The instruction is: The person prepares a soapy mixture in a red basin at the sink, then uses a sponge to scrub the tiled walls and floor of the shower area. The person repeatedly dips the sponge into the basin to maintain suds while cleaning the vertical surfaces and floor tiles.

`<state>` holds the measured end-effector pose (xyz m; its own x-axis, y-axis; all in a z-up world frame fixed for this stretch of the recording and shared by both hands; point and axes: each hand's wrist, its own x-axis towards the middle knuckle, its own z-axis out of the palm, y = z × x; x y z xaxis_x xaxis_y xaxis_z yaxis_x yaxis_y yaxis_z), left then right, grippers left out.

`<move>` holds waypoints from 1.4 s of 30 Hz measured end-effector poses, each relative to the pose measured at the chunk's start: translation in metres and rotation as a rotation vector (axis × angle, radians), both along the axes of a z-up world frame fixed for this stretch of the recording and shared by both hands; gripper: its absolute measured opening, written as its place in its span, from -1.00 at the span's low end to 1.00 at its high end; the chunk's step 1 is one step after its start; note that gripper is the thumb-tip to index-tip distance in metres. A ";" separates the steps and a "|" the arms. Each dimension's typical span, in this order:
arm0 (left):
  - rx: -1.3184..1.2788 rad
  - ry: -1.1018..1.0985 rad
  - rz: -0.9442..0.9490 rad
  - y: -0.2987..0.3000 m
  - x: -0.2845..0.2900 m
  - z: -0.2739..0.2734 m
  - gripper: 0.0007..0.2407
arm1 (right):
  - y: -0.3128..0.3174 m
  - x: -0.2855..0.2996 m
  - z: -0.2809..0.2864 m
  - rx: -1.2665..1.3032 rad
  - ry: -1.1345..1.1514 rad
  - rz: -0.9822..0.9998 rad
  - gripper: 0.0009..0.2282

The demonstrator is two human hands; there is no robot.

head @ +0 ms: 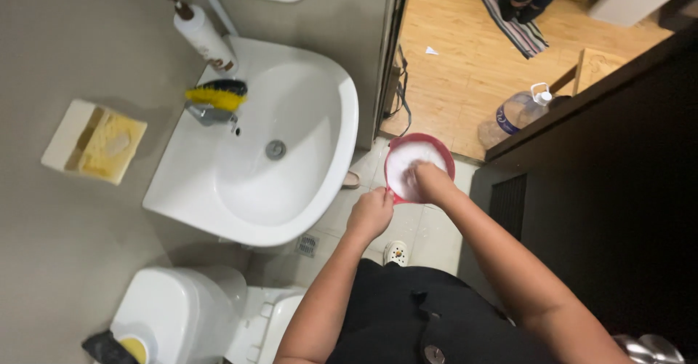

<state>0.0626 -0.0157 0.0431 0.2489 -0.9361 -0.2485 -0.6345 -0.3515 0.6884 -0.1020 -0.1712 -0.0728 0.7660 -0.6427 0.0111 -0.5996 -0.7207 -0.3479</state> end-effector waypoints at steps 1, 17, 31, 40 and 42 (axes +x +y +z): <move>-0.003 -0.004 -0.013 -0.002 0.003 -0.001 -0.66 | 0.003 0.000 0.000 -0.003 -0.004 -0.013 -0.85; 0.029 0.040 -0.233 -0.020 0.011 0.000 -0.66 | 0.031 0.003 0.051 0.219 0.104 -0.509 -0.73; 0.043 0.048 -0.261 -0.029 0.008 -0.001 -0.65 | 0.029 -0.003 0.056 0.287 0.158 -0.630 -0.65; -0.001 0.029 -0.246 -0.031 0.004 -0.003 -0.65 | 0.020 -0.006 0.051 0.213 0.130 -0.546 -0.60; -0.002 0.033 -0.242 -0.031 0.003 -0.003 -0.65 | 0.019 -0.004 0.054 0.168 0.062 -0.571 -0.61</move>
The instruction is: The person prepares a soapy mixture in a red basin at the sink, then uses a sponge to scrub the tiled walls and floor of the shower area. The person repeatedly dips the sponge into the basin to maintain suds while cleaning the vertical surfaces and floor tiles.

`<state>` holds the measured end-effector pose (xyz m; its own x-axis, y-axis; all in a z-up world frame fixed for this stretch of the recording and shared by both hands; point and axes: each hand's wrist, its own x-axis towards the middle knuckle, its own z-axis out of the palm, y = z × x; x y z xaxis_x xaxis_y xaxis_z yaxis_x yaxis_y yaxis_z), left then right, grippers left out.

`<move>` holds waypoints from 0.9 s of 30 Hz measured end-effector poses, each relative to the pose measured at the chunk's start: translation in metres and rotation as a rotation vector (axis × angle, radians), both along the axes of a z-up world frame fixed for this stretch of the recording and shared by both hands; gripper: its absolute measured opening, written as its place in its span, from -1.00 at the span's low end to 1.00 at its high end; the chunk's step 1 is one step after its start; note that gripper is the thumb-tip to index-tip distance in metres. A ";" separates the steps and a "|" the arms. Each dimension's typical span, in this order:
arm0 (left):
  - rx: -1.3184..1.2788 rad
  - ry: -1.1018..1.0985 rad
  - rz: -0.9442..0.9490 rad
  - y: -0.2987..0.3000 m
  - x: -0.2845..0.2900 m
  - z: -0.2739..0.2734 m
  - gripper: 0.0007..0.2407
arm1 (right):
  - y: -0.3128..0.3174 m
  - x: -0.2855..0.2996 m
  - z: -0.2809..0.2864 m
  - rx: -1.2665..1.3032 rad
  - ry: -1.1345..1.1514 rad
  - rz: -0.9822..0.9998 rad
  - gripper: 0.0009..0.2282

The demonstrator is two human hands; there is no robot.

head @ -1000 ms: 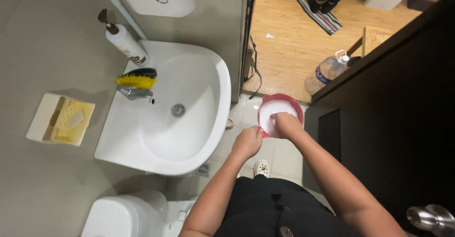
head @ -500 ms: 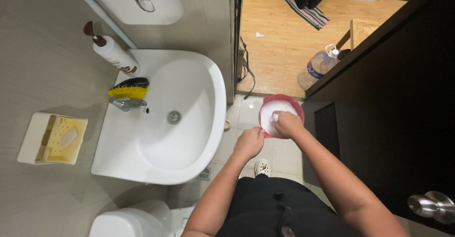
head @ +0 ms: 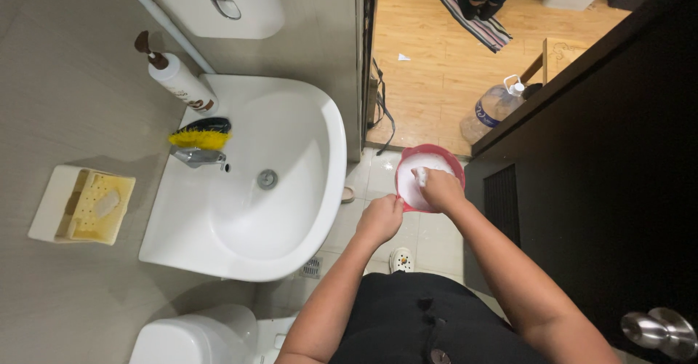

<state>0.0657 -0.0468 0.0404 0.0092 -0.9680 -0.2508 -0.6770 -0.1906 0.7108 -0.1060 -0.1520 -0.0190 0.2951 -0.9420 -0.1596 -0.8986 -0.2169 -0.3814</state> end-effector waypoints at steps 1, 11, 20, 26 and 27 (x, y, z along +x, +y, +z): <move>-0.001 -0.001 0.005 0.000 -0.001 -0.001 -0.65 | 0.000 0.001 0.003 -0.001 -0.001 0.005 -0.61; -0.002 -0.010 0.053 0.001 -0.003 0.000 -0.66 | -0.007 0.002 -0.010 0.034 0.070 -0.008 -0.47; 0.042 -0.035 0.084 0.002 -0.003 0.005 -0.67 | -0.007 0.008 -0.008 0.064 0.021 0.191 -0.77; 0.026 -0.028 0.097 0.004 0.005 -0.001 -0.66 | 0.000 0.019 0.017 0.059 -0.159 0.134 -0.79; -0.006 -0.025 0.104 0.004 0.007 -0.003 -0.66 | -0.001 0.020 0.018 0.025 -0.206 0.155 -0.78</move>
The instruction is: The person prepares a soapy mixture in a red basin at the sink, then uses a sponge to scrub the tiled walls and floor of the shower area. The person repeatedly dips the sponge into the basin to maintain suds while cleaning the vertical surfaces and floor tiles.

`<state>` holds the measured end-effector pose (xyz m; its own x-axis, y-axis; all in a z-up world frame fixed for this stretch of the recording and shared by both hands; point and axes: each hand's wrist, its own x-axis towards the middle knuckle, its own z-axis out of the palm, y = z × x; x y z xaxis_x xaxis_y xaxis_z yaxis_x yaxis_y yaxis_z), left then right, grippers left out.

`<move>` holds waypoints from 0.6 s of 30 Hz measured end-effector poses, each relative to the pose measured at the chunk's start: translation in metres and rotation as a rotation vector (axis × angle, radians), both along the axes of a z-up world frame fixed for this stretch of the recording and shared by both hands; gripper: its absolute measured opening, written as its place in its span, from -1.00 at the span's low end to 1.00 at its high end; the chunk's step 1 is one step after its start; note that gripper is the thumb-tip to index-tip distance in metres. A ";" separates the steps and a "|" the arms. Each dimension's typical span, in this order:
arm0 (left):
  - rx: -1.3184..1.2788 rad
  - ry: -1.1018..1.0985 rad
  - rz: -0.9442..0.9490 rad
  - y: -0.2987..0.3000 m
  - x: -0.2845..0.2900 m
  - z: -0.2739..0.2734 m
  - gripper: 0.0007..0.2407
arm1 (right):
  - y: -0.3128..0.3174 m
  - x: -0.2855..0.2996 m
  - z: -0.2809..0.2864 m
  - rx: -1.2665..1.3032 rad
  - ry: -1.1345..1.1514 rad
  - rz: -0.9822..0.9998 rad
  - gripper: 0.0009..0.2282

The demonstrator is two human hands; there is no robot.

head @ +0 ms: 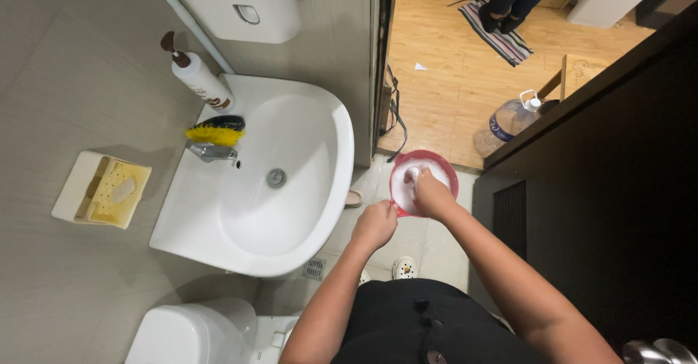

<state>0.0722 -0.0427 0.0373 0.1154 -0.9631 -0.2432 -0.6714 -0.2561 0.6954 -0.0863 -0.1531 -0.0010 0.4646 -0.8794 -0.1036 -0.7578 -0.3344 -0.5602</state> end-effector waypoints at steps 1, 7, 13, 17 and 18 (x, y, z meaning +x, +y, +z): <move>0.000 -0.001 0.003 0.000 0.002 0.003 -0.66 | -0.003 0.000 -0.003 0.000 -0.001 0.003 -0.78; -0.008 0.100 0.092 0.002 0.007 0.017 -0.66 | -0.012 0.003 0.014 -0.304 -0.245 0.234 -0.74; -0.080 0.171 0.178 0.009 0.009 0.034 -0.67 | -0.003 0.013 0.085 -0.190 -0.160 0.285 -0.73; -0.131 0.153 0.238 0.020 0.011 0.061 -0.69 | 0.000 0.020 0.104 -0.078 -0.150 0.325 -0.66; -0.131 0.128 0.256 0.021 0.012 0.068 -0.69 | -0.004 0.021 0.098 -0.207 -0.184 0.376 -0.71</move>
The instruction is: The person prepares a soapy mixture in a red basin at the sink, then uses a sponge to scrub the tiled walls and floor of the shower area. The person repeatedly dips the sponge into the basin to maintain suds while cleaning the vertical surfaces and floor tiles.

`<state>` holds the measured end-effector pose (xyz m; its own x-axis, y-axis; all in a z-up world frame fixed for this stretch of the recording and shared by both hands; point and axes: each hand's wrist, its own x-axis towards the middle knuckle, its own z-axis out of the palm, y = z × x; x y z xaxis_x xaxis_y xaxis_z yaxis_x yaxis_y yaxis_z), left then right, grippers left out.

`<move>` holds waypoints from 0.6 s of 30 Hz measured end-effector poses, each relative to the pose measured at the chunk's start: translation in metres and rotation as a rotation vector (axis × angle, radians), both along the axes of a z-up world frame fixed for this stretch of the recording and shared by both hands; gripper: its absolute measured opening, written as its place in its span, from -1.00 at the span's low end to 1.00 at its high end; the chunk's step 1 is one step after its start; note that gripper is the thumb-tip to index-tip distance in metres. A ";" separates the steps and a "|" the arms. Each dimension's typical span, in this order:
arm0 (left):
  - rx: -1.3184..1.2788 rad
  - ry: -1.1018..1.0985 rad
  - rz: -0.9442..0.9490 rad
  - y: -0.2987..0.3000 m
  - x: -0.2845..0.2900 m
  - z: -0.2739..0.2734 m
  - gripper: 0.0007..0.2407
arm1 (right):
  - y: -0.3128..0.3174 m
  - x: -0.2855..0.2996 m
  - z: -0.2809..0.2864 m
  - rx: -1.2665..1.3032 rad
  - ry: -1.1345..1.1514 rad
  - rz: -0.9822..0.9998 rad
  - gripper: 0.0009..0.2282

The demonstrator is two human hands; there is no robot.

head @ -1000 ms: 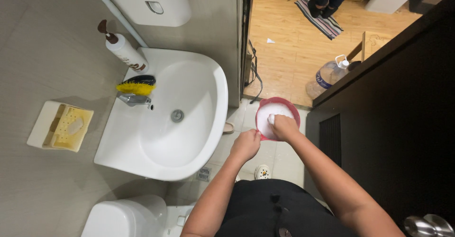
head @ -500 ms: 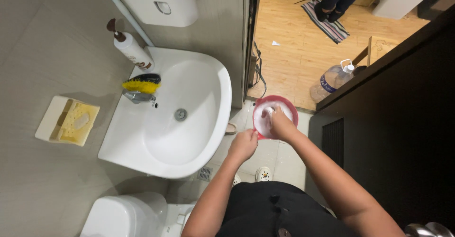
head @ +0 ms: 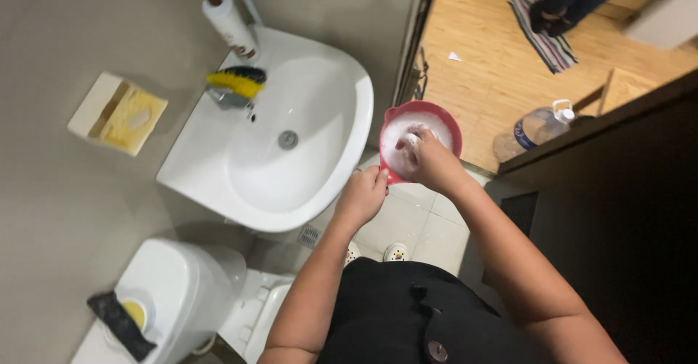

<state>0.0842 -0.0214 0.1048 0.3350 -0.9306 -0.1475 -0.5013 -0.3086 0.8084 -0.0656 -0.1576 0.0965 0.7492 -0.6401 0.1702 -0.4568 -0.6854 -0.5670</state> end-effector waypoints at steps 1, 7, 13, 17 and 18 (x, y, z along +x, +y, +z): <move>-0.001 0.004 0.021 0.003 0.001 0.004 -0.69 | -0.001 0.003 0.001 -0.001 0.004 0.021 -0.71; -0.021 0.024 0.145 0.029 0.005 0.022 -0.72 | 0.015 0.024 0.024 -0.020 -0.005 0.156 -0.77; 0.039 -0.045 0.230 0.057 0.020 0.009 -0.68 | 0.034 0.050 0.019 -0.006 0.023 0.307 -0.74; 0.026 -0.035 0.261 0.070 0.030 0.000 -0.67 | 0.038 0.063 -0.001 -0.002 -0.052 0.378 -0.69; 0.049 -0.030 0.290 0.072 0.033 -0.001 -0.67 | 0.038 0.067 -0.007 -0.002 -0.132 0.416 -0.69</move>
<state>0.1167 0.0511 0.1033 0.5910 -0.7873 -0.1758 -0.4099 -0.4809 0.7751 0.0012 -0.1191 0.0893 0.9151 -0.2879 0.2825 -0.0655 -0.7971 -0.6002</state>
